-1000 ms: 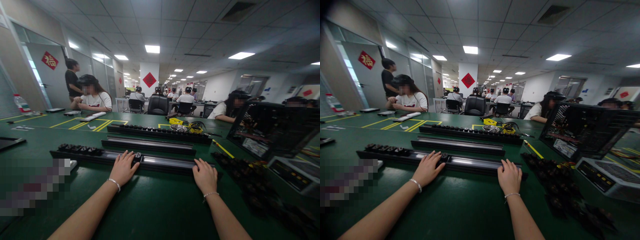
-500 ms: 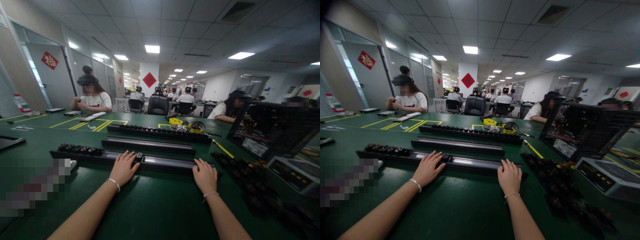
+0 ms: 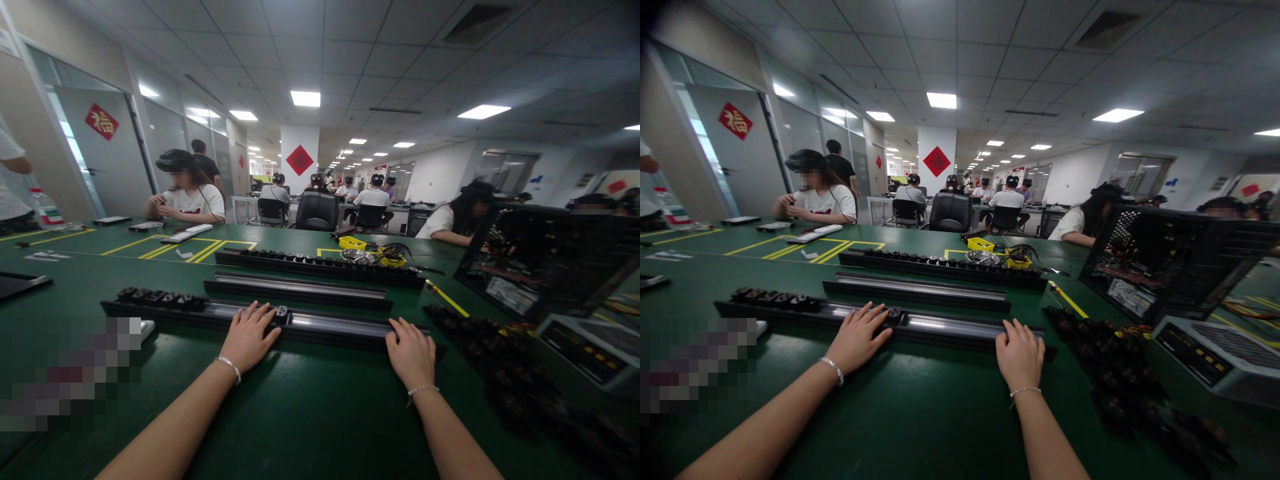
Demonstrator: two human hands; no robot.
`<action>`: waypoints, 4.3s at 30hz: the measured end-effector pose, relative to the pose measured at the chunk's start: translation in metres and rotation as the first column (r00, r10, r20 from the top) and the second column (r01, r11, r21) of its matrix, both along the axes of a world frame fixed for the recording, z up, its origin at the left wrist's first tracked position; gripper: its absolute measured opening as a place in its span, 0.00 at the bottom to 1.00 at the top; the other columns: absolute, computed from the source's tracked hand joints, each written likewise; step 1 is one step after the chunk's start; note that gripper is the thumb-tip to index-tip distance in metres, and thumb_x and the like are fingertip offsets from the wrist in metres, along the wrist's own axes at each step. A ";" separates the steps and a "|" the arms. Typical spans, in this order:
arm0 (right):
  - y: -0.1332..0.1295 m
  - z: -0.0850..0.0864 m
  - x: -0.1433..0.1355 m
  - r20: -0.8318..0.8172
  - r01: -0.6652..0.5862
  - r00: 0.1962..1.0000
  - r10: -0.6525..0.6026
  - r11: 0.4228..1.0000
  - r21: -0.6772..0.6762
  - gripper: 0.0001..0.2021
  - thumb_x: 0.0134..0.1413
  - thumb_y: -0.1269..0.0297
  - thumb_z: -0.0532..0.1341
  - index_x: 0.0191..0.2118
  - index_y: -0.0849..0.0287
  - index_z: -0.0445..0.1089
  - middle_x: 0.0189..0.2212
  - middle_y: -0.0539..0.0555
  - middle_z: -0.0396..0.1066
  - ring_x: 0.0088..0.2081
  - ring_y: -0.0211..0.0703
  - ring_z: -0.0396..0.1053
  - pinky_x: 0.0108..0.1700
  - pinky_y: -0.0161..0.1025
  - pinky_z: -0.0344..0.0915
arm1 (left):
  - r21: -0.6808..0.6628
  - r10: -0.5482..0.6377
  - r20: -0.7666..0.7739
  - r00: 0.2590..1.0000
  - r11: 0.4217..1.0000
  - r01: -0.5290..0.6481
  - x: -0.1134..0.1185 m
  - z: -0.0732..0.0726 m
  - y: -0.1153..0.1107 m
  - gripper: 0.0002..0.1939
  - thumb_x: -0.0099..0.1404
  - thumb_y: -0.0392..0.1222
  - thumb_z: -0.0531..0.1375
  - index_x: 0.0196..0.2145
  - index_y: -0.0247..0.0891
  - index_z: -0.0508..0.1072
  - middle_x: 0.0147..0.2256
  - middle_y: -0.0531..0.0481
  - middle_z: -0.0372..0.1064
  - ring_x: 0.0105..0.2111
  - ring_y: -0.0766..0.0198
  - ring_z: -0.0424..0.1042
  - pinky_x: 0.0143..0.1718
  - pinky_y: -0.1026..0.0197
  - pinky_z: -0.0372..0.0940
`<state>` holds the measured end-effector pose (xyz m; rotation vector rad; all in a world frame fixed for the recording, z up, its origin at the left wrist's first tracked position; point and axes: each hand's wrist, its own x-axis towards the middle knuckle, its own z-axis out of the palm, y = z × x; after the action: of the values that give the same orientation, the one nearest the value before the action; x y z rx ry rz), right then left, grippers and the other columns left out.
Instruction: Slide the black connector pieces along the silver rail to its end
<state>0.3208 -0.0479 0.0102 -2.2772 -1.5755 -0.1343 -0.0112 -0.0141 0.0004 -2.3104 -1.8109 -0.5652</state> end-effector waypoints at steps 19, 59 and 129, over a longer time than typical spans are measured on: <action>0.002 -0.004 0.001 0.025 0.006 1.000 -0.006 1.000 0.012 0.25 0.54 0.59 0.41 0.55 0.53 0.62 0.57 0.50 0.57 0.58 0.46 0.51 0.59 0.51 0.39 | 0.076 -0.052 0.044 0.998 0.996 0.049 0.003 0.007 -0.005 0.21 0.62 0.52 0.47 0.47 0.44 0.68 0.48 0.49 0.68 0.56 0.57 0.56 0.59 0.45 0.42; 0.000 -0.002 0.000 -0.008 -0.010 1.000 0.010 0.999 0.037 0.25 0.55 0.58 0.41 0.54 0.56 0.63 0.56 0.53 0.58 0.58 0.48 0.51 0.59 0.53 0.40 | 0.022 -0.114 0.022 0.993 0.993 0.113 0.005 0.003 -0.004 0.23 0.63 0.54 0.46 0.51 0.44 0.65 0.49 0.50 0.67 0.56 0.55 0.55 0.58 0.44 0.42; 0.000 -0.006 -0.011 0.014 -0.086 0.996 0.085 0.991 0.105 0.23 0.56 0.60 0.42 0.54 0.55 0.62 0.56 0.52 0.59 0.58 0.46 0.51 0.59 0.53 0.39 | -0.002 -0.110 -0.020 0.994 0.994 0.110 0.020 0.000 -0.009 0.25 0.62 0.54 0.47 0.55 0.50 0.59 0.38 0.50 0.67 0.44 0.58 0.64 0.56 0.45 0.40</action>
<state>0.3095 -0.0483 0.0044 -2.1281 -1.6283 -0.2013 0.0089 -0.0228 0.0001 -2.4192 -1.6835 -0.5552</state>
